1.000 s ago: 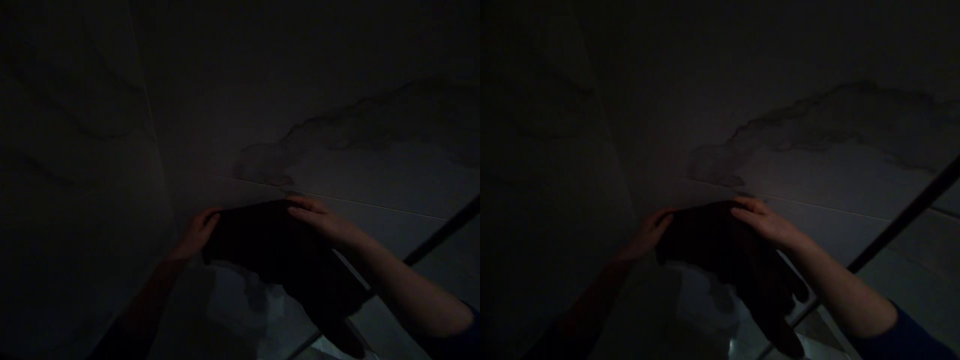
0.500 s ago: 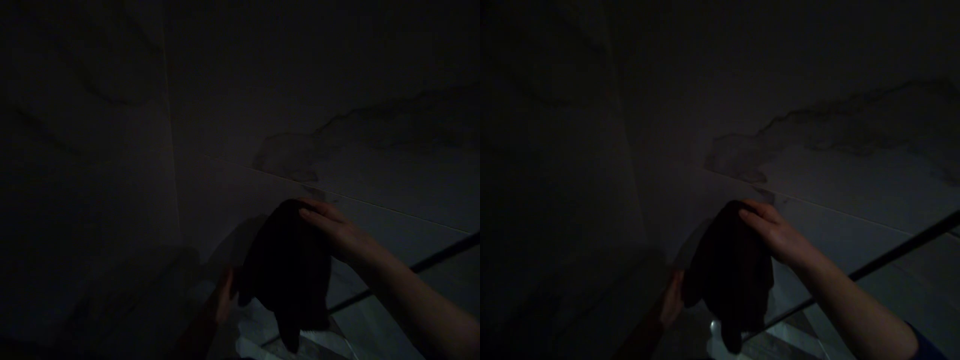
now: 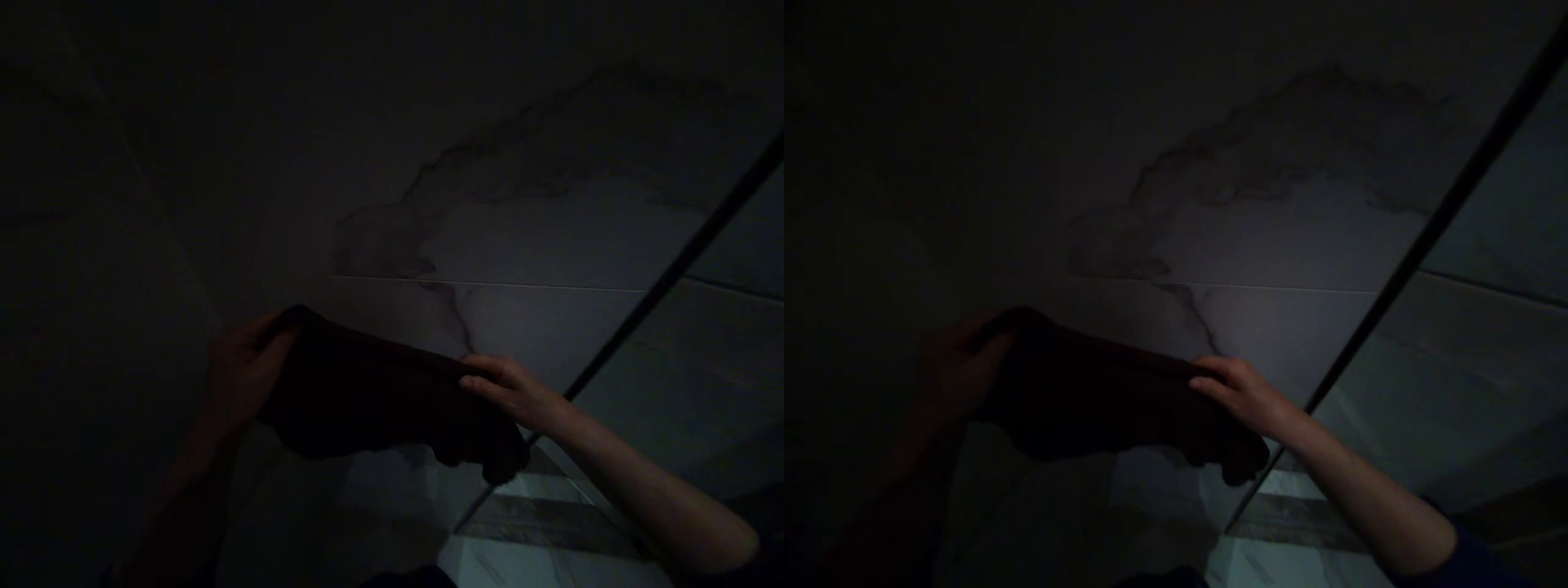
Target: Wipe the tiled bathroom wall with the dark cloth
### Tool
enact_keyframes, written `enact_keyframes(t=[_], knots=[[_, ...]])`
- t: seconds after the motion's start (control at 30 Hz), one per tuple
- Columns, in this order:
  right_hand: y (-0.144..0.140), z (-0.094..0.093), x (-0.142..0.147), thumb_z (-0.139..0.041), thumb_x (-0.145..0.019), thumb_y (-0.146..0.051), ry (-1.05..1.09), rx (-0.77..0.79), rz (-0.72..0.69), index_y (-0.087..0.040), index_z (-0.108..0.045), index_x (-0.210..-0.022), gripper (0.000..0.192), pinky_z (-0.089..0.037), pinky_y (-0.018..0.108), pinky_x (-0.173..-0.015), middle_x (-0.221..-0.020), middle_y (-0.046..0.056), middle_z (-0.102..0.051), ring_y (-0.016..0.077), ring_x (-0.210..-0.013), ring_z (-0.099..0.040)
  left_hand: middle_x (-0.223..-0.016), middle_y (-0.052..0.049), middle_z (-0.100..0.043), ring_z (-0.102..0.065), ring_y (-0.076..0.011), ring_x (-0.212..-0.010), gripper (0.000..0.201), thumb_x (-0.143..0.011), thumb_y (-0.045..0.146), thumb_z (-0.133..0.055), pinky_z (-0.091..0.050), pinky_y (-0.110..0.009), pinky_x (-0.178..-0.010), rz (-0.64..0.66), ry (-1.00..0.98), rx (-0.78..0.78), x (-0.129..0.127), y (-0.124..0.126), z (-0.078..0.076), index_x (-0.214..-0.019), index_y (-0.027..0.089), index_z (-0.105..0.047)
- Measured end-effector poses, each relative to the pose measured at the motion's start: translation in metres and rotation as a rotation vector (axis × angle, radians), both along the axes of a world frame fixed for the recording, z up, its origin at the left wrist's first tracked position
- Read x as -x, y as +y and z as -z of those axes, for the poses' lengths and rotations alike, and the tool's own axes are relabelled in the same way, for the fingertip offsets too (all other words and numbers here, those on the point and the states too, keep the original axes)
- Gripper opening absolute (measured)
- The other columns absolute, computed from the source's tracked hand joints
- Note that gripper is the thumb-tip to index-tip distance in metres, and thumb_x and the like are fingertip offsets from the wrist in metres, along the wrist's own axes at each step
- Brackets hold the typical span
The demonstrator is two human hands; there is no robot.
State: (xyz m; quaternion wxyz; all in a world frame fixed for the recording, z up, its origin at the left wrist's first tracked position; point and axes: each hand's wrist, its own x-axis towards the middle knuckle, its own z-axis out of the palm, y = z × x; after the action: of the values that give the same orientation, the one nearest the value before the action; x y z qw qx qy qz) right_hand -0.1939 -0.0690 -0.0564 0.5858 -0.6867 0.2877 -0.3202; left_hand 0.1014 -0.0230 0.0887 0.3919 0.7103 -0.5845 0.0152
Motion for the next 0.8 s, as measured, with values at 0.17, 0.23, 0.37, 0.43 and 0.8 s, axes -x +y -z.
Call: enact_keyframes(t=[0.17,0.23,0.37,0.43,0.8], knots=[[0.011,0.027,0.001,-0.057,-0.082,-0.033,0.014,0.13,0.067,-0.016,-0.061,-0.093,0.021,-0.043,0.024,-0.063,-0.081,0.002,-0.061,0.0133,-0.073,-0.056,-0.069,0.005,-0.07,-0.064,-0.0124,-0.063,0.021,-0.069,0.036,-0.068,-0.045,-0.021,-0.056,0.214,-0.151,0.206,0.05,-0.03,-0.041,-0.082,0.021,-0.074],[0.015,0.035,0.0,-0.053,-0.081,-0.023,0.063,0.206,0.115,-0.016,-0.06,-0.094,0.016,-0.041,0.025,-0.064,-0.082,0.003,-0.061,0.0129,-0.072,-0.055,-0.069,0.005,-0.068,-0.063,-0.0109,-0.063,0.021,-0.07,0.034,-0.067,-0.045,-0.02,-0.057,0.278,-0.196,0.213,0.066,-0.04,-0.047,-0.082,0.018,-0.073],[0.023,0.057,-0.003,-0.055,-0.08,-0.02,0.094,0.191,0.122,-0.016,-0.06,-0.083,0.007,-0.04,0.025,-0.064,-0.078,0.002,-0.058,0.013,-0.071,-0.053,-0.073,0.004,-0.065,-0.06,-0.0097,-0.068,0.028,-0.071,0.033,-0.063,-0.047,-0.02,-0.062,0.308,-0.153,0.244,0.082,-0.053,-0.056,-0.088,0.012,-0.07],[0.026,0.072,-0.002,-0.059,-0.081,-0.029,0.057,0.126,0.109,-0.016,-0.06,-0.082,0.012,-0.042,0.026,-0.066,-0.08,0.003,-0.058,0.0142,-0.075,-0.054,-0.078,0.003,-0.065,-0.061,-0.012,-0.073,0.034,-0.072,0.035,-0.061,-0.052,-0.025,-0.07,0.249,-0.144,0.26,0.084,-0.054,-0.061,-0.095,0.01,-0.068],[-0.01,0.026,0.101,-0.051,-0.087,-0.049,-0.006,0.229,0.644,-0.02,-0.061,-0.105,0.035,-0.044,0.03,-0.073,-0.089,0.004,-0.064,0.0168,-0.081,-0.057,-0.098,-0.003,-0.071,-0.064,-0.0253,-0.092,0.046,-0.064,0.025,-0.066,-0.049,-0.052,-0.095,0.007,0.234,0.172,0.059,-0.035,-0.072,-0.11,0.022,-0.068]])
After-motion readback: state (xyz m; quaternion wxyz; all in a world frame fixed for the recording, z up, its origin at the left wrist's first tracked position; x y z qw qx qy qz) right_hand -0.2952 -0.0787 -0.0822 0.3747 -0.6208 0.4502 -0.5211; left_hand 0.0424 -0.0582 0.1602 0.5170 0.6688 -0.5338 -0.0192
